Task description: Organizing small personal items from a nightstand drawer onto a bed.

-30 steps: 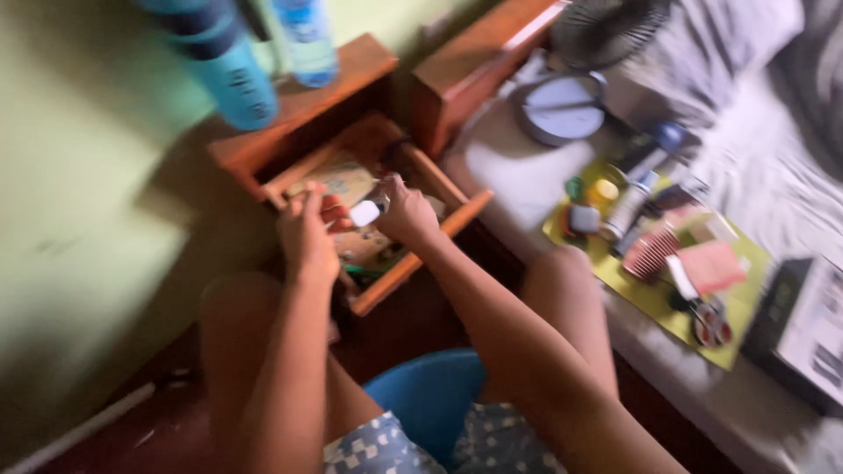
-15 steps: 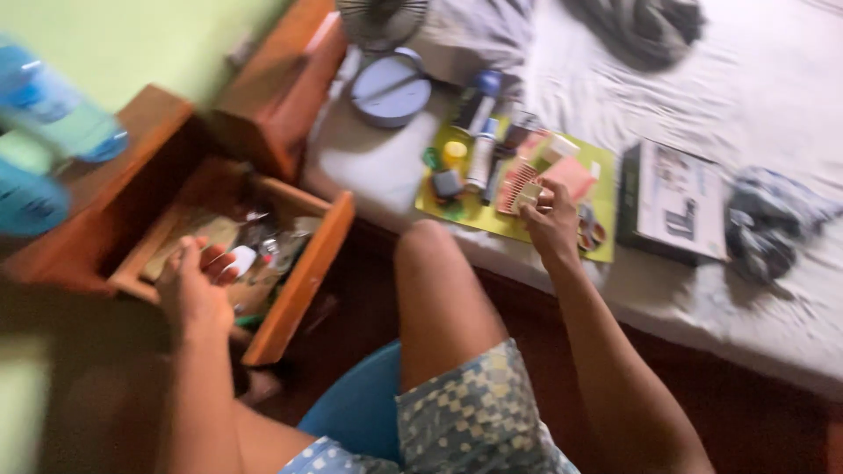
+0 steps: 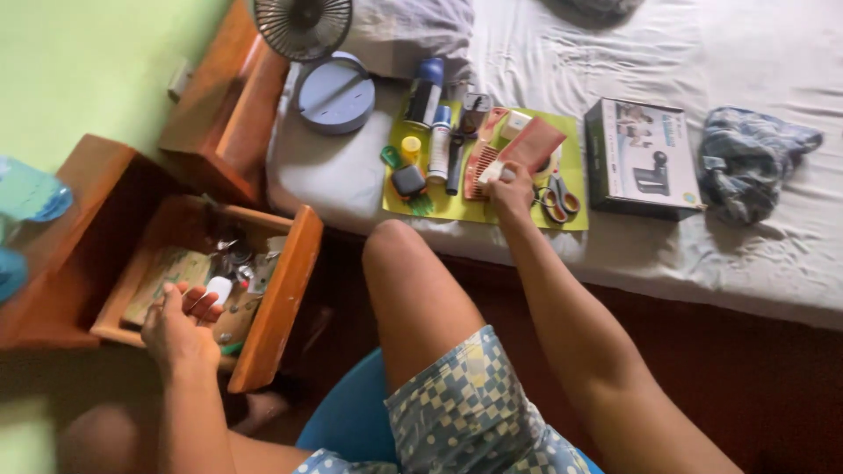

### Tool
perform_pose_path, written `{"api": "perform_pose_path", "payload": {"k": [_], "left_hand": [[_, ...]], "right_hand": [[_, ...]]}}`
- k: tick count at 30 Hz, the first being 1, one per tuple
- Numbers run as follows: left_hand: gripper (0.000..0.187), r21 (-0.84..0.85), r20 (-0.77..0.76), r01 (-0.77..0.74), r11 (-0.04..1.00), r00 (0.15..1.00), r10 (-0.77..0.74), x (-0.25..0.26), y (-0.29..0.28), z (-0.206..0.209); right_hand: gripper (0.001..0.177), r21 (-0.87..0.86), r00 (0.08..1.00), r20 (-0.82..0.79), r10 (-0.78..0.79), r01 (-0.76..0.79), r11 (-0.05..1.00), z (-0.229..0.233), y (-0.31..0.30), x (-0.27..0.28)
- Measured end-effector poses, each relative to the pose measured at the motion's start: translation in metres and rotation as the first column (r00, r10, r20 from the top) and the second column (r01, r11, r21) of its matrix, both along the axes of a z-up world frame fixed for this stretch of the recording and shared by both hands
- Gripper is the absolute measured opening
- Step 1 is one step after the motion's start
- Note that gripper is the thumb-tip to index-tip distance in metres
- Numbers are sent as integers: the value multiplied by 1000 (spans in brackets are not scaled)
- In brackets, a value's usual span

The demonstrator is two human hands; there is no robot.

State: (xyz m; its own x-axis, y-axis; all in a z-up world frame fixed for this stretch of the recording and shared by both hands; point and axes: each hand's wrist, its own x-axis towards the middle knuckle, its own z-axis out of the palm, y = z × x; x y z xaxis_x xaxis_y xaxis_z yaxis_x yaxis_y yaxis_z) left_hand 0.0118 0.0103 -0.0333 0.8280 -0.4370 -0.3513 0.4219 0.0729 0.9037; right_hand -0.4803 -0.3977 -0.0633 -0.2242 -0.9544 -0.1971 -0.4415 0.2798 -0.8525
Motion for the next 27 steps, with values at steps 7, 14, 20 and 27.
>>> {"api": "perform_pose_path", "payload": {"k": [7,14,20,27], "left_hand": [[18,5,3,-94,996,996,94,3,4,10],[15,-137,-84,-332,933,943,323,39,8,-11],[28,147,161,-279,949,953,255,19,-7,33],[49,793,384,49,607,734,-561,82,-30,-21]], "right_hand": [[59,-224,972,-209,110,-157,962,-50,-25,-3],[49,-621,924,-230,305,-381,685,4,28,72],[34,-366,623,29,781,-721,589,86,112,219],[18,-418,523,-212,825,-812,407,79,184,275]]}}
